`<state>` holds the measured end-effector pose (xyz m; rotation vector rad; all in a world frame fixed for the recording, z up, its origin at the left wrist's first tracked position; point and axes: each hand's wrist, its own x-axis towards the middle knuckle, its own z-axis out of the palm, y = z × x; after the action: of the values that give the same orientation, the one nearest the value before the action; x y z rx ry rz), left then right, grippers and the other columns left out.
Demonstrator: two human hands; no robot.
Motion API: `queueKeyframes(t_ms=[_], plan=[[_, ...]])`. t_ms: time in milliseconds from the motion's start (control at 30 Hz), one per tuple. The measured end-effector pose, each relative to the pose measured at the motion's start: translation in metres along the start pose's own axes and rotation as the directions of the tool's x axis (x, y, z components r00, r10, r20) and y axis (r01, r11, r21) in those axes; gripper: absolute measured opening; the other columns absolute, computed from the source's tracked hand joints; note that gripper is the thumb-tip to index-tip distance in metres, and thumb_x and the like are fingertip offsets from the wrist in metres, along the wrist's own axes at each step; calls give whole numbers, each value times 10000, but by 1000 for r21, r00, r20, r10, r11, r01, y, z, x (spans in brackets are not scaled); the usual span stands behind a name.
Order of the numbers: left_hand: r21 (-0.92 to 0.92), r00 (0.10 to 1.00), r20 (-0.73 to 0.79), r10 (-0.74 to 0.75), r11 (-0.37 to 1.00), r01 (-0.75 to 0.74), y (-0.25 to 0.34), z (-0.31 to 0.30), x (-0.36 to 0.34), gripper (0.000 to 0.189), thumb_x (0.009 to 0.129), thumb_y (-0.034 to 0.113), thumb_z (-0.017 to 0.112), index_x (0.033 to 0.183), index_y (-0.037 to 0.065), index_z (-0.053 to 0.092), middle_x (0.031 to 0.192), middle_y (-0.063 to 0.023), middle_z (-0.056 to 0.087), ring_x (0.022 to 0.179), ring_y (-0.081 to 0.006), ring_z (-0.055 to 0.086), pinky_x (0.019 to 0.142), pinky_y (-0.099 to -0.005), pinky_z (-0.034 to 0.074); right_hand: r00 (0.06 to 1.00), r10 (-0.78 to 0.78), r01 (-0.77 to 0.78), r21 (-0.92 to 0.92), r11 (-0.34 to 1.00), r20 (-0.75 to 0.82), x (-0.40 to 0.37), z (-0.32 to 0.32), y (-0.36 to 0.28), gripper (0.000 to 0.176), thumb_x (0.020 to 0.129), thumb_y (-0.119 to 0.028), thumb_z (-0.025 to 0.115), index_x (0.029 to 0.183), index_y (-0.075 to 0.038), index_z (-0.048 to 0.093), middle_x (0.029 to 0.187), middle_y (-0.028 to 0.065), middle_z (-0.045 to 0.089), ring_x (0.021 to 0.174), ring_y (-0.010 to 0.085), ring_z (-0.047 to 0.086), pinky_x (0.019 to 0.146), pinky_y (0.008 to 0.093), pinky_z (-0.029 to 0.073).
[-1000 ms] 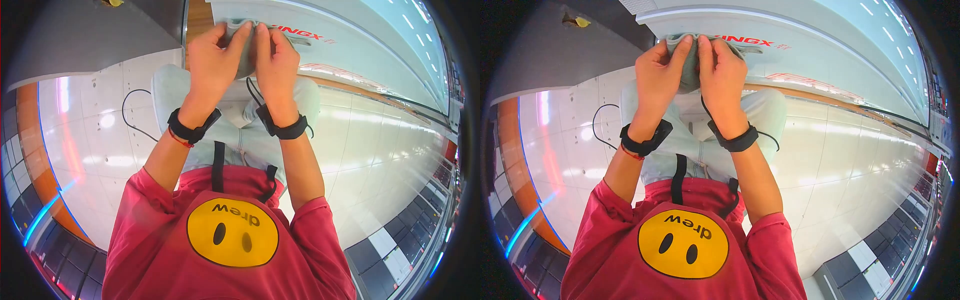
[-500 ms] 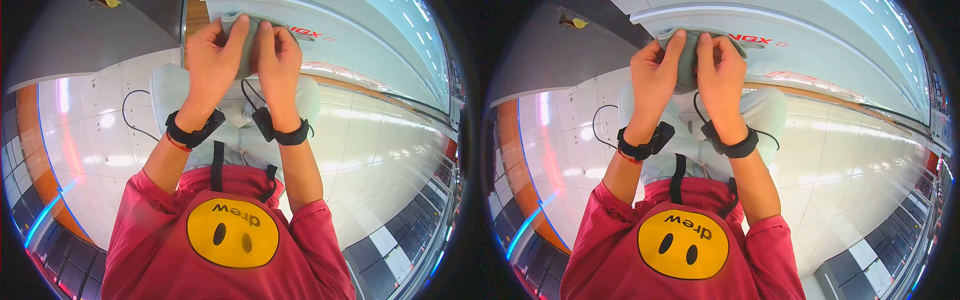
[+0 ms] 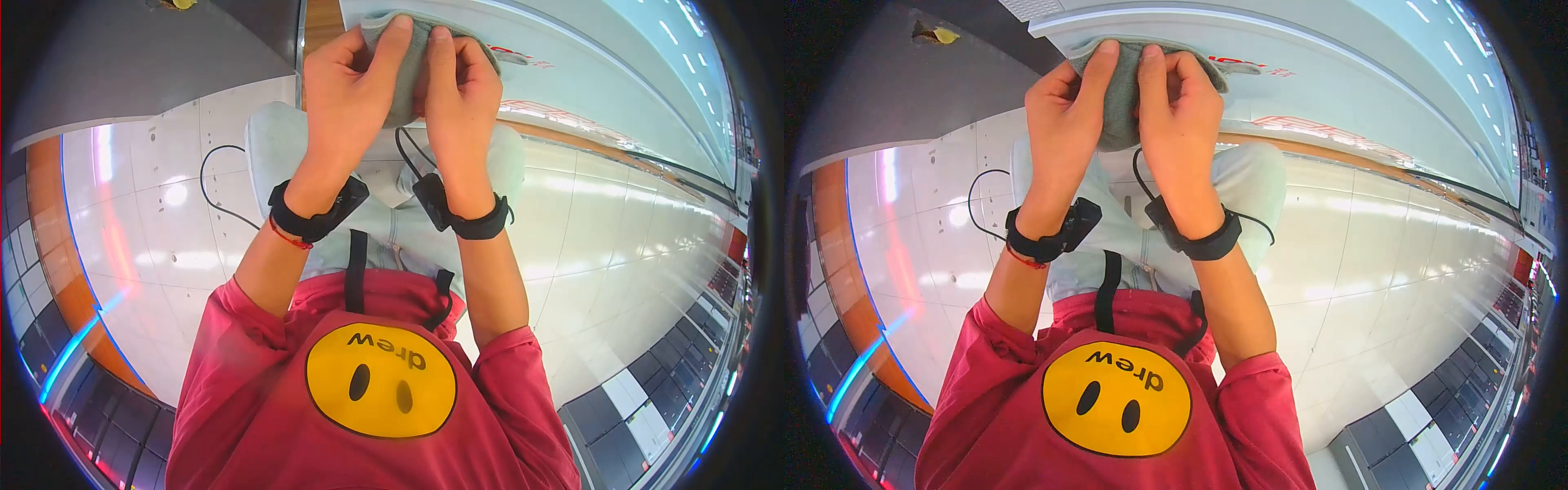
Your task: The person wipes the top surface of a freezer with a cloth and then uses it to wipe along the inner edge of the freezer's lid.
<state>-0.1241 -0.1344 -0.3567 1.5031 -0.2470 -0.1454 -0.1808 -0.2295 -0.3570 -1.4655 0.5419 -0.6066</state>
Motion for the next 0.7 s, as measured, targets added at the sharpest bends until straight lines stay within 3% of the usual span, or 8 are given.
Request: queueKeyframes(t_ms=[333, 433, 533, 633, 700], plan=[[-83, 999, 19, -27, 996, 28, 4, 0, -6, 307, 987, 268, 729, 975, -38, 740, 771, 1, 701, 713, -20, 555, 615, -235, 450, 1000, -7, 9, -68, 998, 28, 2, -3, 3, 342, 1055, -276, 634, 847, -5, 612, 653, -9, 583, 577, 53, 487, 516, 245, 374], [-18, 999, 9, -52, 998, 52, 1, -3, -6, 317, 984, 265, 723, 973, -52, 734, 759, -3, 697, 705, -25, 546, 611, -244, 448, 1000, -6, 8, -74, 997, 29, 2, -2, 4, 354, 1046, -288, 646, 838, -4, 618, 647, -2, 584, 586, 59, 488, 525, 251, 380], [33, 982, 19, -188, 982, 187, 2, -10, -4, 332, 972, 270, 725, 939, -61, 726, 737, -6, 692, 684, -28, 531, 603, -255, 447, 999, -35, 39, -155, 987, 29, 3, 0, 6, 358, 1037, -284, 656, 823, 0, 620, 637, 6, 578, 589, 66, 465, 534, 260, 376], [53, 994, 21, -103, 993, 102, -4, -10, -1, 344, 962, 284, 729, 895, -54, 718, 667, 15, 643, 622, -23, 482, 541, -257, 394, 999, -44, 47, -178, 983, 22, 3, 1, 5, 353, 1028, -271, 664, 812, 4, 620, 627, 13, 566, 596, 75, 444, 539, 269, 372], [76, 986, 50, -160, 985, 156, -2, -10, -2, 310, 982, 269, 725, 978, -40, 751, 753, 13, 687, 668, -24, 549, 578, -223, 432, 997, -82, 83, -175, 981, 12, 4, 1, 6, 343, 1026, -262, 664, 814, 4, 621, 625, 12, 560, 596, 77, 438, 539, 270, 371]])
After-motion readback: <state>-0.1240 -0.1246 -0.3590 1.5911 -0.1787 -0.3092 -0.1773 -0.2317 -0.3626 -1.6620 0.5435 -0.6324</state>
